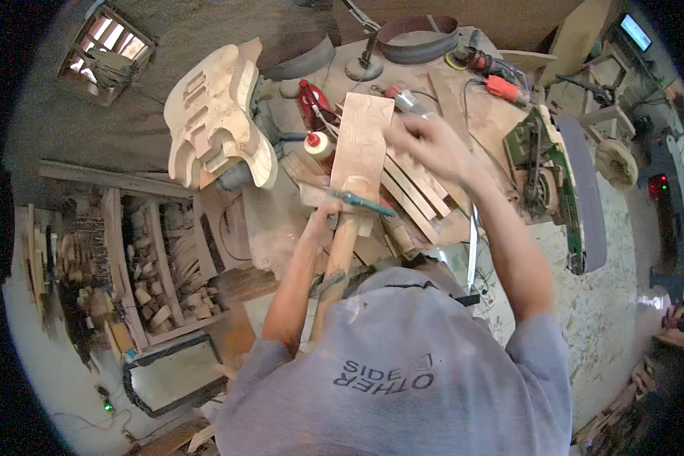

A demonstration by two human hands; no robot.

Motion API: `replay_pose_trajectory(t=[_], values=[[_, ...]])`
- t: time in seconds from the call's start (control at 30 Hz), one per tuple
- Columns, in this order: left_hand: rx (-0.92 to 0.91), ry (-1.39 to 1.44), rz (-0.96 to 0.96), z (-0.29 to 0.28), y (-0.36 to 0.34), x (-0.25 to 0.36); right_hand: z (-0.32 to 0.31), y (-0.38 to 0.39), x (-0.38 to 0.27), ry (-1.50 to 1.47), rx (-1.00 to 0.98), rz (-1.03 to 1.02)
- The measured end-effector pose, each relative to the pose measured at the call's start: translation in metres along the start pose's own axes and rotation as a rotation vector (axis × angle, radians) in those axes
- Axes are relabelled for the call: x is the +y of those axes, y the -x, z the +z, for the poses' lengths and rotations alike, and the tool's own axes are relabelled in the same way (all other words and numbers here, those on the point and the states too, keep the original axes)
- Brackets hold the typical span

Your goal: The person secures pieces of wood together with a green clamp, then applies wood glue to a smaller block and attaches it to the larger assembly, securing it with another green clamp.

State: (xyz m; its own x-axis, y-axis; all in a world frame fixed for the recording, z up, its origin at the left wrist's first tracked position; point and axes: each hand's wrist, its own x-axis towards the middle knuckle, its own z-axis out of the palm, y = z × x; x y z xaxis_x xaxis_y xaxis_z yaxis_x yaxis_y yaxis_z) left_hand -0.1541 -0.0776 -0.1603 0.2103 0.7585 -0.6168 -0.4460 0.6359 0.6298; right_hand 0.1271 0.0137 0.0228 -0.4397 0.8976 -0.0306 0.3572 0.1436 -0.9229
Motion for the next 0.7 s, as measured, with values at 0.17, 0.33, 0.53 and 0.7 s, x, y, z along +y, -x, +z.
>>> replay_pose_trajectory(t=[0.17,0.33,0.53,0.7], values=[[-0.028,-0.053,0.001,-0.009,0.041,-0.001,0.07,0.083,0.046,0.13,-0.107,-0.265],[-0.276,0.202,0.093,-0.04,0.048,-0.026,0.116,0.103,0.061,0.172,0.006,-0.299],[-0.149,0.05,0.082,0.005,0.071,-0.011,0.103,0.114,0.068,0.25,-0.05,-0.334],[-0.138,0.041,0.237,0.015,0.066,-0.014,0.09,0.119,0.06,0.311,-0.043,-0.381]])
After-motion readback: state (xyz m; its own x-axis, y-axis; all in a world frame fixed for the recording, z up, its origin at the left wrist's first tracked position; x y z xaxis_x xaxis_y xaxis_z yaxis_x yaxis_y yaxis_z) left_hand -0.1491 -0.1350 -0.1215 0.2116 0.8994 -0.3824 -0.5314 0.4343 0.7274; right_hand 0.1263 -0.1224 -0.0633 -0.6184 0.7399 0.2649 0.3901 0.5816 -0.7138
